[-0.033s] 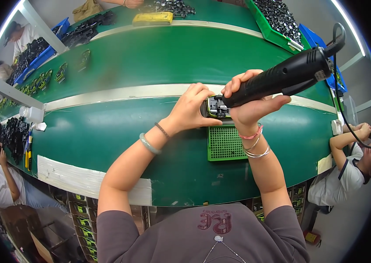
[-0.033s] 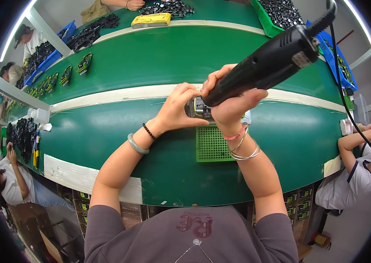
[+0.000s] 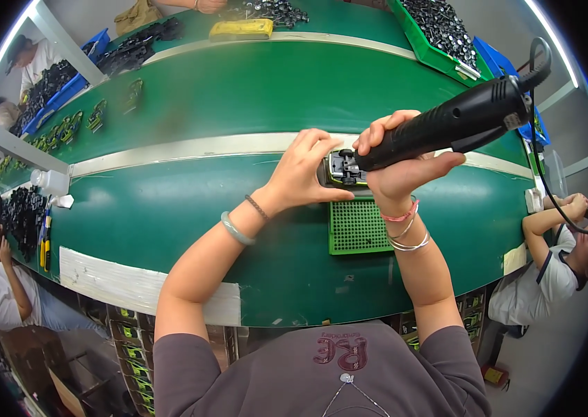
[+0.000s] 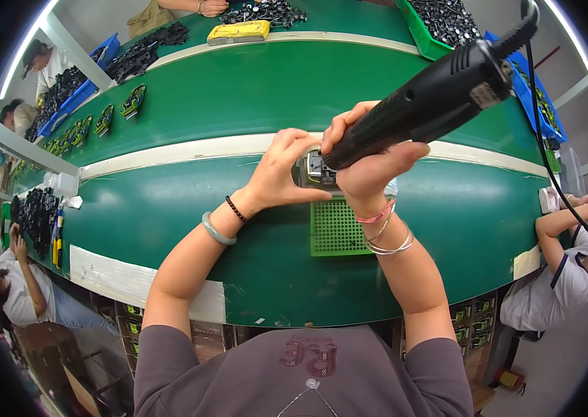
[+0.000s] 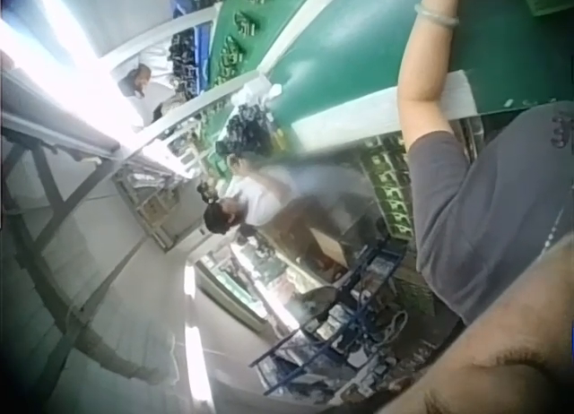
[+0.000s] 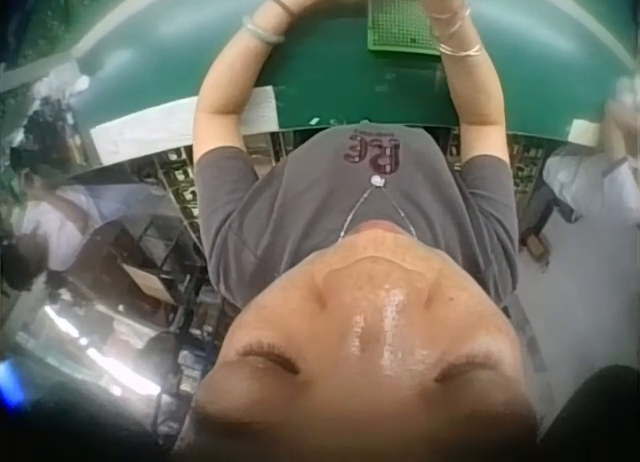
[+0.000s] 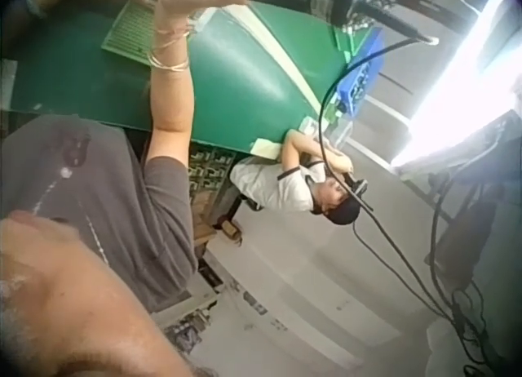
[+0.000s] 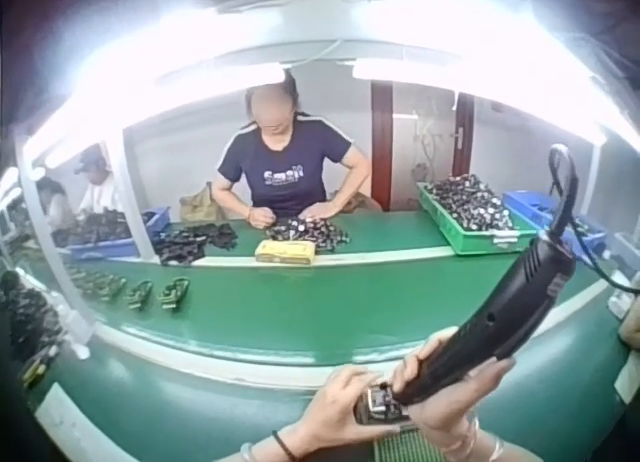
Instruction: The person fastens screws into the underside of toy cars using an electric screwdriver and places the assembled cars one by one into slots of a cardboard box.
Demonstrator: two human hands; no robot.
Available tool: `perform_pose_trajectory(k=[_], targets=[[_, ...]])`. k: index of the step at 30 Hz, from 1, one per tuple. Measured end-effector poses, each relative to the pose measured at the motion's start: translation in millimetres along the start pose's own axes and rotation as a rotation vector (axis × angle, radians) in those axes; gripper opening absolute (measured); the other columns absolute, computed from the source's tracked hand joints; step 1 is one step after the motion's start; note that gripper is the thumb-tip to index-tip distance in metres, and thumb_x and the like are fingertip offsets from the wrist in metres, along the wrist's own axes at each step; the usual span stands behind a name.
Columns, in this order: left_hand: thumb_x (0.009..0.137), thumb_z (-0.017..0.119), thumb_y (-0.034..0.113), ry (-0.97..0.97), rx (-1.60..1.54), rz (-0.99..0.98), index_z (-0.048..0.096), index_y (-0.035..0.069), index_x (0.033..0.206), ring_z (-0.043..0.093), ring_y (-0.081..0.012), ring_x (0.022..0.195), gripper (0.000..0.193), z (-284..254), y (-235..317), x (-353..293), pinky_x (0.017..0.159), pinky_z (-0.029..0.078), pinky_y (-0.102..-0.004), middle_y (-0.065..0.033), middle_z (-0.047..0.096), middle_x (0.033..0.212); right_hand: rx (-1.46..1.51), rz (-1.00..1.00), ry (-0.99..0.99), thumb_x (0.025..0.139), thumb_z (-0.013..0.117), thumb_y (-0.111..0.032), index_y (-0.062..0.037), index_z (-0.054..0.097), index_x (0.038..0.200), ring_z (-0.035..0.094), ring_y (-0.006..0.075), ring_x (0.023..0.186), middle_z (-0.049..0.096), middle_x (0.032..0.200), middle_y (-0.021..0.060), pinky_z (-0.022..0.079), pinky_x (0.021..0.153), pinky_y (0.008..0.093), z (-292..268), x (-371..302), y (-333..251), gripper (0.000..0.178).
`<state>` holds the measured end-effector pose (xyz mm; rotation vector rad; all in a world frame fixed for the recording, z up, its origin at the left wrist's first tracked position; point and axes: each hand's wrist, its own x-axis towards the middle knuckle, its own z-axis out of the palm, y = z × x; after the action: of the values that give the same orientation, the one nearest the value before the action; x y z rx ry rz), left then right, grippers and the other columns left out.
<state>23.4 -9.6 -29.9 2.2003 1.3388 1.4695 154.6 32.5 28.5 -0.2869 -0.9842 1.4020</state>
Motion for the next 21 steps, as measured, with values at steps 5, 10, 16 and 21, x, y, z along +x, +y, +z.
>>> perform_pose_trajectory(k=[5, 10, 16, 21], targets=[[0.065, 0.072, 0.009, 0.038, 0.124, 0.259, 0.057, 0.005, 0.075, 0.051, -0.0280, 0.093, 0.018, 13.5, 18.3, 4.1, 0.081, 0.043, -0.0420, -0.0074, 0.052, 0.088, 0.083, -0.018, -0.026, 0.058, 0.018, -0.093, -0.0011, 0.046, 0.084, 0.049, 0.0209, 0.046, 0.049, 0.055, 0.0124, 0.044, 0.044, 0.0310, -5.2, -6.0, -28.0, 0.099], [0.067, 0.073, 0.019, -0.136, 0.164, 0.280, 0.059, 0.006, 0.078, 0.048, -0.0299, 0.099, 0.022, 22.2, 38.1, 0.4, 0.088, 0.039, -0.0444, -0.0086, 0.051, 0.093, -0.070, -0.063, -0.063, 0.055, 0.014, -0.094, -0.0021, 0.046, 0.084, 0.048, 0.0195, 0.046, 0.049, 0.057, 0.0096, 0.044, 0.046, 0.0309, -23.6, -19.2, -70.2, 0.102], [0.067, 0.074, 0.031, -0.036, 0.252, 0.099, 0.052, 0.007, 0.111, 0.044, -0.0371, 0.108, 0.055, 12.0, 15.5, -0.3, 0.094, 0.036, -0.0454, -0.0166, 0.049, 0.109, -0.333, -0.141, -0.013, 0.059, 0.031, -0.091, 0.0005, 0.046, 0.096, 0.048, 0.0177, 0.053, 0.050, 0.065, 0.0094, 0.045, 0.050, 0.0308, -107.2, -33.7, -77.9, 0.100], [0.067, 0.073, 0.024, -0.189, 0.067, 0.104, 0.050, 0.005, 0.114, 0.049, -0.0333, 0.098, 0.055, 19.4, -1.5, 3.5, 0.088, 0.041, -0.0407, -0.0157, 0.050, 0.103, -0.422, -0.092, -0.032, 0.063, 0.049, -0.081, -0.0002, 0.046, 0.099, 0.049, 0.0182, 0.064, 0.049, 0.071, 0.0092, 0.043, 0.059, 0.0312, -187.5, -48.4, -78.2, 0.089]])
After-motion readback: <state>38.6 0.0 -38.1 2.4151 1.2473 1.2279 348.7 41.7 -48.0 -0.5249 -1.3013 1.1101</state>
